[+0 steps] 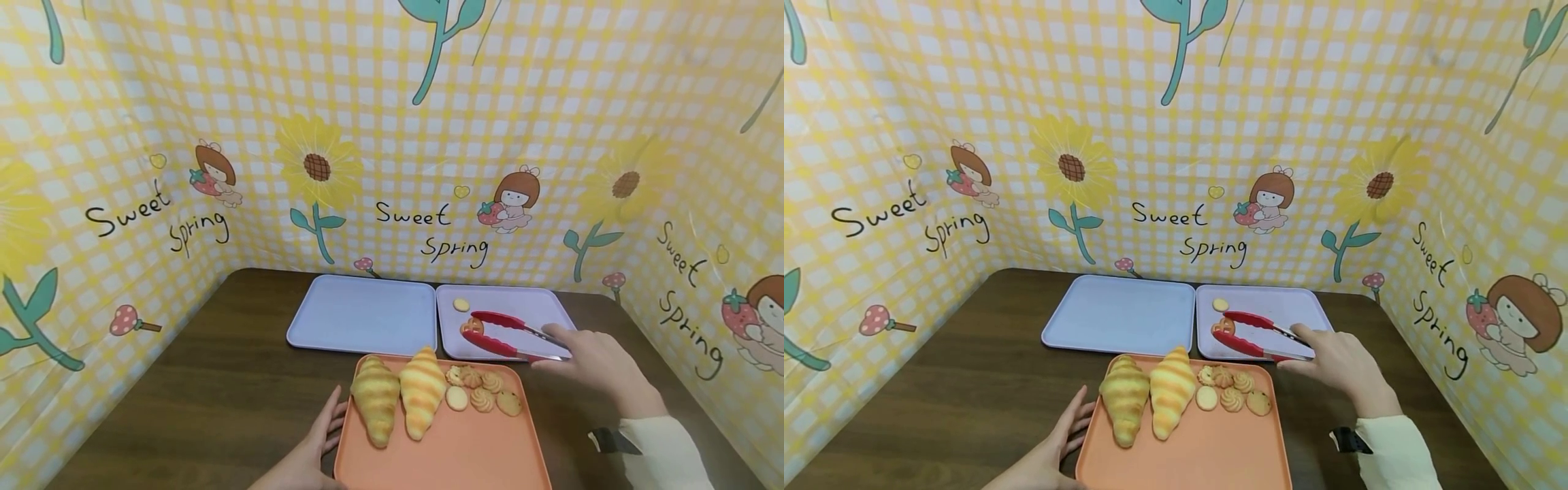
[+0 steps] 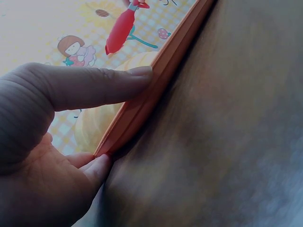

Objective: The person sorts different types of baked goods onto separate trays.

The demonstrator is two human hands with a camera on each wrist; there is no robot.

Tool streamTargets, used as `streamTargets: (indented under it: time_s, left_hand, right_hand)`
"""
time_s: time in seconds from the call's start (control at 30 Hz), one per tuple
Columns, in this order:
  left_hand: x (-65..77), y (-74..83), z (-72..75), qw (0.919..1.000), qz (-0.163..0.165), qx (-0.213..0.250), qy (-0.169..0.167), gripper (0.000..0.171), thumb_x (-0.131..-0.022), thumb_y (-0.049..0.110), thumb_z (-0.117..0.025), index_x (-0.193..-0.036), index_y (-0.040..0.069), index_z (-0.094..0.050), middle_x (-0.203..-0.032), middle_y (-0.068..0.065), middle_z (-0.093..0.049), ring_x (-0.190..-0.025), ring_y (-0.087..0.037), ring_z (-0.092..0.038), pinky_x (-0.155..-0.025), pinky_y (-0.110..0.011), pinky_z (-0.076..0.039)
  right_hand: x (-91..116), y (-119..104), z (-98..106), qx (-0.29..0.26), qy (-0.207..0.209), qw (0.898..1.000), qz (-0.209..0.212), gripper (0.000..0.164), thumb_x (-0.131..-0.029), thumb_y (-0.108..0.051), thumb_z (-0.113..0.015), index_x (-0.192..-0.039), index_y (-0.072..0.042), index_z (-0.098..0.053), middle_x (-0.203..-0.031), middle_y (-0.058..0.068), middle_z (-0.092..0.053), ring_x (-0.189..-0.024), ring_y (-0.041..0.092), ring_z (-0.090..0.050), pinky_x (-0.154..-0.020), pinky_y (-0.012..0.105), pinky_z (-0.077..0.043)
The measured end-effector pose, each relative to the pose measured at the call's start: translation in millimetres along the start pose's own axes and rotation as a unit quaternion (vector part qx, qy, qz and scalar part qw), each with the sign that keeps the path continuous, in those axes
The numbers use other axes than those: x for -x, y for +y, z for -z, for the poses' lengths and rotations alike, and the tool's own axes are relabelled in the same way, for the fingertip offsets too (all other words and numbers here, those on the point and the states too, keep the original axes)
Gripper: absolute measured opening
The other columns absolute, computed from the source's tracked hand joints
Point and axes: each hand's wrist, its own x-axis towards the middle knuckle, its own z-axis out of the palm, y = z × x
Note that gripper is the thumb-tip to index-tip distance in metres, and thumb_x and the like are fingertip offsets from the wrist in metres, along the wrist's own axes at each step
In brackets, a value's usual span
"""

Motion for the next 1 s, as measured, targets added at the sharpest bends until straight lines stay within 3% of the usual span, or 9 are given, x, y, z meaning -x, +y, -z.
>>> streamTargets:
  time_s: [0.2, 0.33, 0.6, 0.8, 1.0]
  left_hand:
    - [-0.2, 0.7, 0.2, 1.0, -0.002, -0.005, 0.001, 0.129, -0.086, 0.037, -0.08, -0.152, -0.001, 0.024, -0.154, -0.041, -0.001, -0.138, -0.059, -0.01, -0.099, -0.018, -0.037]
    - [-0.1, 0.8, 0.5, 1.0, 0.001, -0.009, 0.001, 0.129, -0.085, 0.035, -0.081, -0.152, -0.001, 0.024, -0.154, -0.04, -0.001, -0.138, -0.059, -0.01, -0.099, -0.018, -0.037]
    - [-0.1, 2.3, -0.3, 0.9998, 0.01, -0.019, 0.0, 0.127, -0.086, 0.035, -0.08, -0.153, 0.002, 0.023, -0.155, -0.039, -0.002, -0.139, -0.057, -0.012, -0.105, -0.038, -0.038]
    - [0.2, 3.2, -0.6, 0.9997, 0.008, -0.024, -0.002, 0.127, -0.086, 0.031, -0.08, -0.153, 0.001, 0.024, -0.154, -0.039, -0.002, -0.139, -0.058, -0.013, -0.103, -0.031, -0.038]
    - [1.5, 2.5, -0.3, 0.9997, 0.001, -0.024, -0.001, 0.127, -0.087, 0.031, -0.08, -0.153, 0.001, 0.024, -0.154, -0.041, 0.0, -0.138, -0.059, -0.011, -0.099, -0.021, -0.038]
  right_hand:
    - [-13.6, 5.5, -6.9, 0.022, 0.037, 0.999, -0.002, 0.057, -0.081, -0.062, -0.074, -0.112, -0.015, -0.062, -0.064, 0.005, -0.061, -0.06, 0.029, -0.062, -0.056, 0.052, -0.048]
    - [-22.1, 9.0, -12.0, 0.034, 0.037, 0.999, -0.022, 0.057, -0.081, -0.06, -0.074, -0.106, -0.012, -0.058, -0.055, 0.001, -0.05, -0.054, 0.026, -0.057, -0.05, 0.049, -0.046]
    - [-38.3, 15.7, -28.9, 0.027, 0.022, 0.996, -0.077, 0.069, -0.083, -0.06, -0.073, -0.119, -0.003, -0.059, -0.064, 0.008, -0.058, -0.057, 0.031, -0.057, -0.053, 0.052, -0.05]
    - [-48.3, 22.4, -48.9, 0.017, 0.02, 0.993, -0.113, 0.071, -0.085, -0.056, -0.072, -0.12, 0.002, -0.056, -0.07, 0.019, -0.061, -0.056, 0.035, -0.058, -0.052, 0.051, -0.051]
    - [-58.3, 25.1, -63.4, 0.001, -0.014, 0.989, -0.148, 0.071, -0.088, -0.057, -0.068, -0.122, 0.004, -0.054, -0.092, 0.03, -0.065, -0.071, 0.043, -0.062, -0.06, 0.056, -0.052]
